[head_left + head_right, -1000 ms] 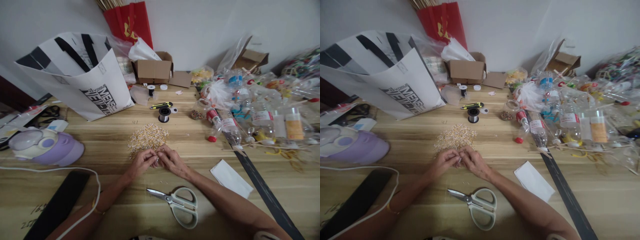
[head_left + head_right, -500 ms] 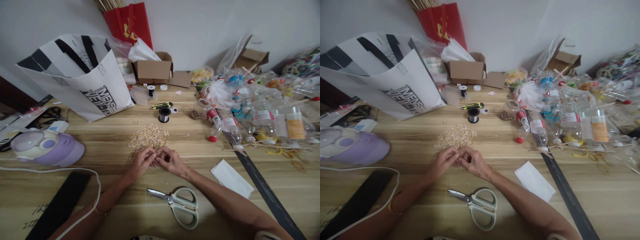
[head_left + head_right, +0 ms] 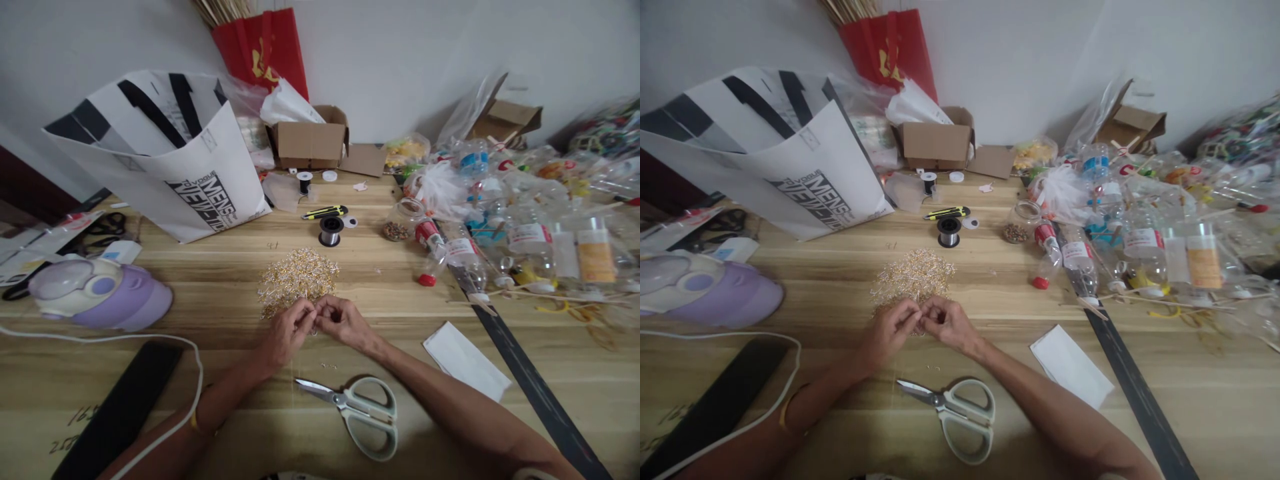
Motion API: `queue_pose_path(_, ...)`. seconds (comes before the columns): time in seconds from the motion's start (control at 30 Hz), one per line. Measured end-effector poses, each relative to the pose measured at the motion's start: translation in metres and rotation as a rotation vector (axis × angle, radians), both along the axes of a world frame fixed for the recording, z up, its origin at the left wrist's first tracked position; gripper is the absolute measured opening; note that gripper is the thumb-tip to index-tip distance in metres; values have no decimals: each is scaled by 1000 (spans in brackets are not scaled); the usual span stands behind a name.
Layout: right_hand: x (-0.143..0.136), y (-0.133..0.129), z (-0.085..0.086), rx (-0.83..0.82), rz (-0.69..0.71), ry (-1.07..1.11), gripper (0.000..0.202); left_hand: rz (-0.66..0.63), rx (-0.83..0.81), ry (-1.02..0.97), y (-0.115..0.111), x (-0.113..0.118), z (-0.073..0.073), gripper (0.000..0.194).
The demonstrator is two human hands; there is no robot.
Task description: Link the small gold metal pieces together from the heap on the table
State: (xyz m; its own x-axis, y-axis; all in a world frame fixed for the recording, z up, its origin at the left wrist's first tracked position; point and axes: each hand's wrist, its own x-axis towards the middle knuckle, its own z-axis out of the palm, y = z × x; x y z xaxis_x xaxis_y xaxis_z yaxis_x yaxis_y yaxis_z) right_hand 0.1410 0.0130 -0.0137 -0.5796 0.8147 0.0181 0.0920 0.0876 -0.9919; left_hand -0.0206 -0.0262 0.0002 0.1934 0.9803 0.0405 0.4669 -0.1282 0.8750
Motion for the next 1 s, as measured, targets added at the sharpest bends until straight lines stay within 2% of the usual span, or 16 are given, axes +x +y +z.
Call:
queue_pose_path(0.27, 0, 2, -1, -47, 27, 61, 30, 3, 11, 44, -3, -1, -2, 15)
queue_pose_path(0.5, 1, 5, 3, -119, 50, 103, 32, 37, -157, -266, 3, -1, 1, 18)
queue_pose_path(0.6, 2, 7, 3, -119, 17, 129, 32, 22, -241, -306, 7, -4, 5, 20)
queue_pose_path(0.73, 5, 10, -1, -149, -7, 199, 29, -95, -327, -240, 11, -10, 8, 20)
queue_pose_path(0.87, 7, 10, -6, -153, -1, 234, 26, -176, -287, -86, 14, -14, 7, 16)
queue_pose_path(1.0, 7, 11, -7, -152, 12, 266, 25, -193, -278, 35, 16, -16, 11, 17)
